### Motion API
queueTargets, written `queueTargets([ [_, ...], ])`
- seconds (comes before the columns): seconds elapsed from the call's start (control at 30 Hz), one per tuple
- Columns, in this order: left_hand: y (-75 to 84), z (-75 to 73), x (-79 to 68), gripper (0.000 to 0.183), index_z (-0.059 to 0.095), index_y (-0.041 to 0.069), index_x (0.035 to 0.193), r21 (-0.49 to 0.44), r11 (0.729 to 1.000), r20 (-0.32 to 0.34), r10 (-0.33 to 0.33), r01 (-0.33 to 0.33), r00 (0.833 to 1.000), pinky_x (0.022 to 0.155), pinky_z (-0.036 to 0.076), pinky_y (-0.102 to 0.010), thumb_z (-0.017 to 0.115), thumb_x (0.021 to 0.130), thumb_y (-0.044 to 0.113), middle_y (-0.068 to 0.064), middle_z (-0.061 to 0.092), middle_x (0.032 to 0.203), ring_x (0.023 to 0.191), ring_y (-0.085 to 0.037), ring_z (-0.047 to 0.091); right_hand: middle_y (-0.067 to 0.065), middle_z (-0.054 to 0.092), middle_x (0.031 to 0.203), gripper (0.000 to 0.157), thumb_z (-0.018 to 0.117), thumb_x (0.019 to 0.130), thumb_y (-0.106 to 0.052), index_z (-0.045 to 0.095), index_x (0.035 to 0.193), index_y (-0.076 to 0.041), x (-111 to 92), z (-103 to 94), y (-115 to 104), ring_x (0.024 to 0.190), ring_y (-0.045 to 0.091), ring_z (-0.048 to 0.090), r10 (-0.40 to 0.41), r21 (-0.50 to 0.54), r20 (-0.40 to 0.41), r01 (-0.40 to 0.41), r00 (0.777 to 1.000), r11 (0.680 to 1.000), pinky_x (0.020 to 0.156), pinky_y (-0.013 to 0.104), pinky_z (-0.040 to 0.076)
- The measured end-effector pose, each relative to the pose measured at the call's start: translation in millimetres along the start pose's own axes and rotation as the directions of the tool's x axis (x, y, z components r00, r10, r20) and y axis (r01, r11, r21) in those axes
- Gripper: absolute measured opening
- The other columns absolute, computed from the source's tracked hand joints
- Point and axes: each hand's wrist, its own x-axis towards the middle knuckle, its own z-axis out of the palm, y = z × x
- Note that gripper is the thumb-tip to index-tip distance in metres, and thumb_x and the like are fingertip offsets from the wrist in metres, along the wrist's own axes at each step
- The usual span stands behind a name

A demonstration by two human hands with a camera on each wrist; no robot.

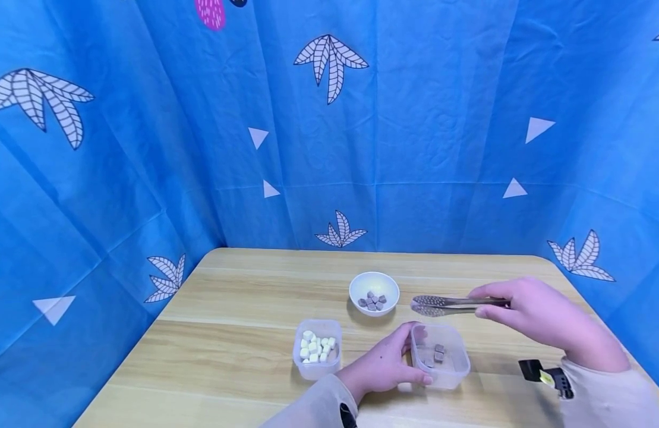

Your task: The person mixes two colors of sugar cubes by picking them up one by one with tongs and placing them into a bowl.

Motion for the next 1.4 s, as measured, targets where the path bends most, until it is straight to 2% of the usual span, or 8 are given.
queueTargets([
  [0.17,0.2,-1.0,-0.7,0.088,0.039,0.027,0.150,0.000,1.000,-0.001,0.002,-0.002,1.000,0.116,0.032,-0.030,0.089,0.076,0.025,0.013,0.051,0.144,0.133,-0.009,0.048,-0.012,0.073,0.100,0.027,0.073,0.093,-0.034,0.076,0.117,-0.021,12,17.9,-2,0.078,0.001,0.062,-0.031,-0.107,-0.146,0.015,0.989,0.994,0.073,0.041,0.057],
  [0.23,-0.4,-1.1,-0.6,0.087,0.040,0.027,0.149,0.004,1.000,-0.002,0.006,-0.006,1.000,0.115,0.033,-0.031,0.088,0.077,0.025,0.012,0.051,0.144,0.133,-0.009,0.048,-0.007,0.075,0.102,0.028,0.074,0.093,-0.034,0.076,0.118,-0.020,18,26.7,-2,0.080,0.007,0.066,-0.031,-0.128,-0.185,0.008,0.982,0.992,0.073,0.045,0.058],
  [0.33,-1.2,-1.2,0.0,0.085,0.041,0.027,0.148,0.009,1.000,0.002,0.020,-0.020,1.000,0.115,0.034,-0.030,0.088,0.077,0.025,0.011,0.051,0.144,0.133,-0.009,0.049,-0.007,0.074,0.095,0.029,0.075,0.091,-0.032,0.076,0.117,-0.020,26,41.2,-1,0.073,0.007,0.063,-0.018,-0.141,-0.217,-0.013,0.976,0.990,0.069,0.044,0.057],
  [0.47,-1.4,-1.2,0.2,0.082,0.042,0.027,0.146,0.002,1.000,0.007,0.028,-0.028,1.000,0.114,0.034,-0.029,0.088,0.078,0.023,0.012,0.052,0.143,0.132,-0.008,0.049,-0.013,0.067,0.079,0.027,0.075,0.090,-0.032,0.076,0.115,-0.020,33,56.6,1,0.064,0.006,0.053,0.019,-0.155,-0.218,-0.053,0.976,0.987,0.060,0.039,0.051],
  [0.6,-1.4,-0.8,0.5,0.083,0.041,0.028,0.147,0.005,0.999,0.010,0.036,-0.036,0.999,0.114,0.034,-0.029,0.088,0.078,0.024,0.011,0.052,0.144,0.132,-0.008,0.049,-0.015,0.055,0.068,0.029,0.074,0.092,-0.035,0.075,0.117,-0.021,36,63.4,0,0.060,0.009,0.047,0.065,-0.149,-0.200,-0.096,0.978,0.984,0.052,0.035,0.043],
  [0.8,-1.9,-1.7,1.6,0.085,0.041,0.030,0.147,0.017,0.999,0.011,0.040,-0.041,0.999,0.114,0.034,-0.030,0.088,0.077,0.026,0.013,0.051,0.144,0.132,-0.008,0.049,-0.013,0.056,0.068,0.030,0.073,0.092,-0.035,0.075,0.119,-0.020,39,69.9,0,0.060,0.011,0.048,0.093,-0.139,-0.213,-0.124,0.973,0.983,0.053,0.035,0.044],
  [1.4,-4.9,-1.0,2.5,0.084,0.041,0.029,0.147,0.001,0.999,0.020,0.052,-0.052,0.998,0.114,0.034,-0.028,0.088,0.078,0.025,0.012,0.051,0.144,0.131,-0.007,0.049,-0.015,0.042,0.059,0.032,0.074,0.092,-0.036,0.074,0.120,-0.020,40,81.0,2,0.054,0.008,0.040,0.117,-0.120,-0.200,-0.143,0.973,0.982,0.050,0.030,0.036],
])
